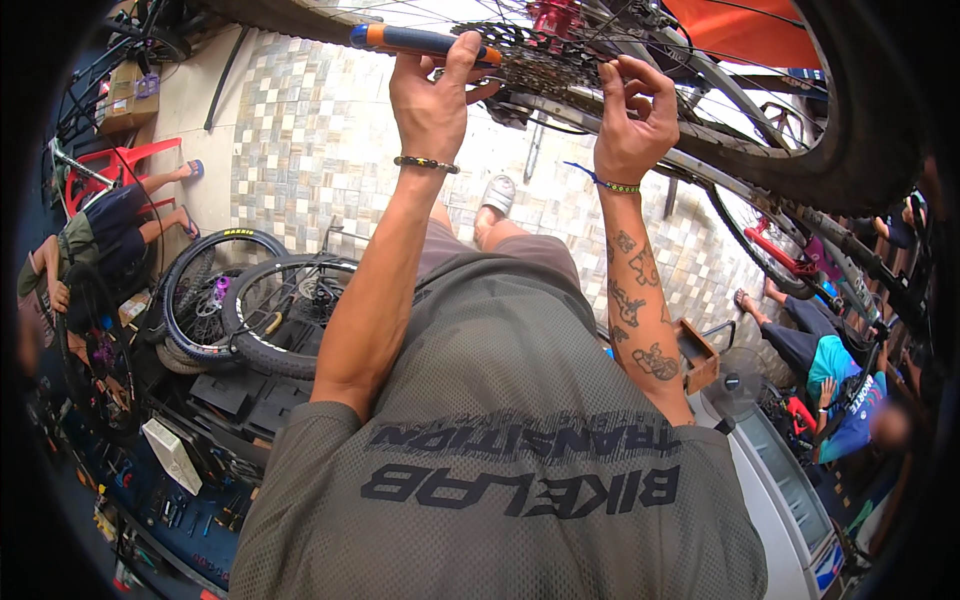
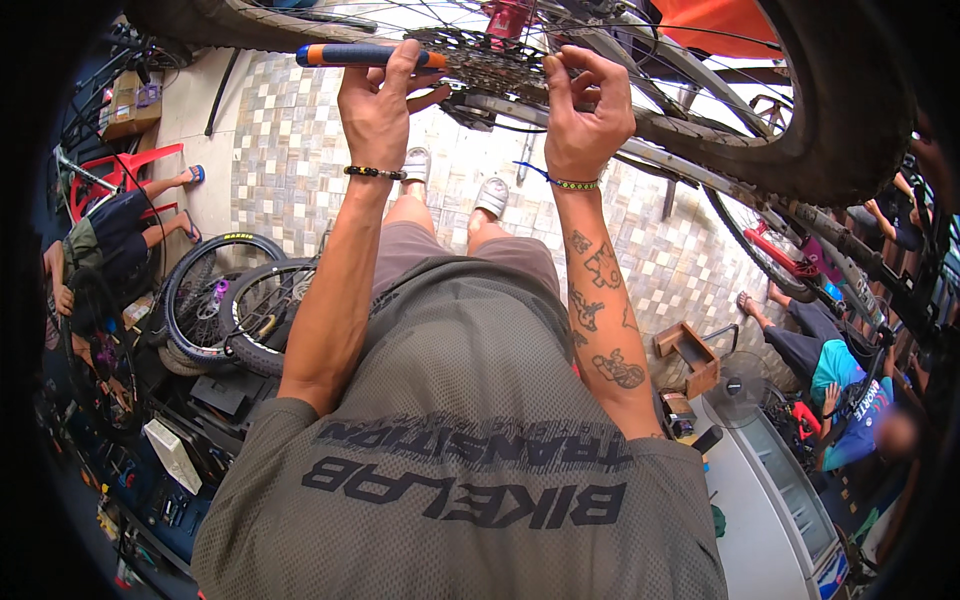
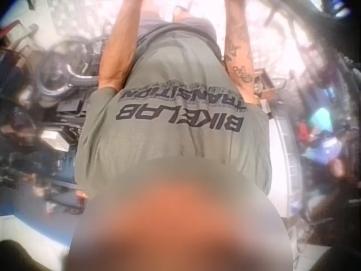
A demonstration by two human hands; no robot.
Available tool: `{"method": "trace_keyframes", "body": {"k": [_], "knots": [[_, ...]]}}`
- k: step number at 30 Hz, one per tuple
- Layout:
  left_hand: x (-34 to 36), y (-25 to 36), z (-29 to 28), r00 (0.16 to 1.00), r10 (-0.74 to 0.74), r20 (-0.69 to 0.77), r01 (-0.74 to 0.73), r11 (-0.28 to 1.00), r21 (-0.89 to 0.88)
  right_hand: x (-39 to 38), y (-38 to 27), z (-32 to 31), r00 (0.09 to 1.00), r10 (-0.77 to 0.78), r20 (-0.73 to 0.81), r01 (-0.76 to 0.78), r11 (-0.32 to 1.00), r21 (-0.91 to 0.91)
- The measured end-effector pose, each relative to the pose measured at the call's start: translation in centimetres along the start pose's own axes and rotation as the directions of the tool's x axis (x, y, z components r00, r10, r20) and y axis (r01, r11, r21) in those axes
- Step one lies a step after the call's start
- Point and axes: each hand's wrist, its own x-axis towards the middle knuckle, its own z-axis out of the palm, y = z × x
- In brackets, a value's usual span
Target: The person uses a screwdriver to adjust the rear derailleur and cassette of a bicycle mounted on a repair stand. They rotate the rear wheel by hand to test the chain movement across the gears while making fine adjustments to the derailleur mechanism.
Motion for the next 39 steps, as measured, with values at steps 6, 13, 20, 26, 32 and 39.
{"method": "trace_keyframes", "body": {"k": [6, 13, 20, 26, 32, 39], "knots": [[0.3, -0.6, -0.7, 0.999, -0.045, 0.022, 0.047, 0.996, -0.082, -0.1, -0.2, -0.1, 1.000, 0.015, 0.016, -0.015, 1.000, -0.001], [0.7, -1.2, -1.7, 0.995, 0.001, 0.102, 0.003, 0.999, -0.041, 0.0, 0.0, 0.1, 1.000, 0.001, -0.009, -0.001, 1.000, -0.003], [0.8, -1.4, -2.1, 0.993, -0.024, 0.113, 0.033, 0.996, -0.086, -0.1, 0.2, 0.0, 1.000, 0.014, 0.000, -0.014, 1.000, 0.021], [0.1, -0.2, -1.6, 0.996, -0.041, 0.075, 0.050, 0.991, -0.126, 0.1, -0.3, -0.2, 0.999, 0.042, 0.008, -0.042, 0.999, -0.010], [-4.2, 5.0, -3.9, 0.925, -0.016, 0.380, -0.140, 0.915, 0.379, -1.5, -5.9, -4.0, 0.972, -0.003, 0.236, 0.019, 0.998, -0.064], [-6.9, 7.4, -2.0, 0.735, 0.079, 0.673, -0.481, 0.760, 0.436, -2.3, -9.6, -6.3, 0.593, 0.265, 0.760, -0.333, 0.941, -0.068]]}}
